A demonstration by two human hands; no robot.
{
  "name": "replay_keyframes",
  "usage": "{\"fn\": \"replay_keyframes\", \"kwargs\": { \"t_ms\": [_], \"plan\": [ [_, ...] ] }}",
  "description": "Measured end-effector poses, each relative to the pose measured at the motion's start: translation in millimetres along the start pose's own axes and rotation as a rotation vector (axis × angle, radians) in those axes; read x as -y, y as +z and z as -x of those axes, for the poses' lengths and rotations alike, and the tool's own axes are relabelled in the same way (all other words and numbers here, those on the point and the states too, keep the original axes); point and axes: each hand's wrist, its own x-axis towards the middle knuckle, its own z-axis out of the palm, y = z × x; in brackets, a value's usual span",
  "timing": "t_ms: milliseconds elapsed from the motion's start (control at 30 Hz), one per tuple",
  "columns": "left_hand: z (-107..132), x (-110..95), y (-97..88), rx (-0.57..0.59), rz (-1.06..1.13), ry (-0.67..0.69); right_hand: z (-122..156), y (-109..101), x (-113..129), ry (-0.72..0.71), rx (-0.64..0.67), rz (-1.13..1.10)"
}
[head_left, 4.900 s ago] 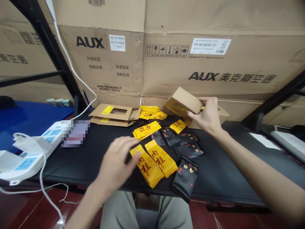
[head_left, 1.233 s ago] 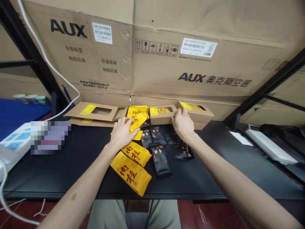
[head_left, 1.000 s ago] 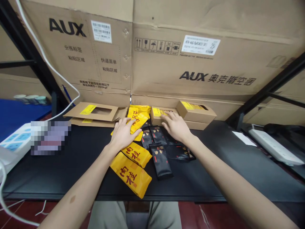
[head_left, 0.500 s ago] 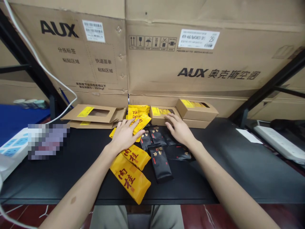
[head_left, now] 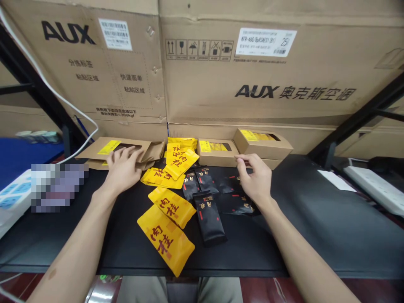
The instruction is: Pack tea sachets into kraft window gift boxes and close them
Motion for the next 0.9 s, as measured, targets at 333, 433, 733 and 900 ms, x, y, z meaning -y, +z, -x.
{"fn": "replay_keyframes", "kwargs": {
  "t_ms": [333, 433, 733, 900],
  "plan": [
    [-2, 27, 6.2, -0.351, 0.174, -0.025, 3, 1, 14, -0.004, 0.056, -0.036],
    [-7, 16, -8.7, -0.472, 0.156, -0.074, 4, 0, 23, -0.044, 0.039, -0.076],
    [6, -122, -31.5, -0.555, 0.114, 0.456, 14, 7, 53, 0.149, 0.397, -0.722],
    [20, -162, -23.1, -0.636, 0.230, 0.780, 21, 9, 62, 0.467, 0.437, -1.063]
  ]
}}
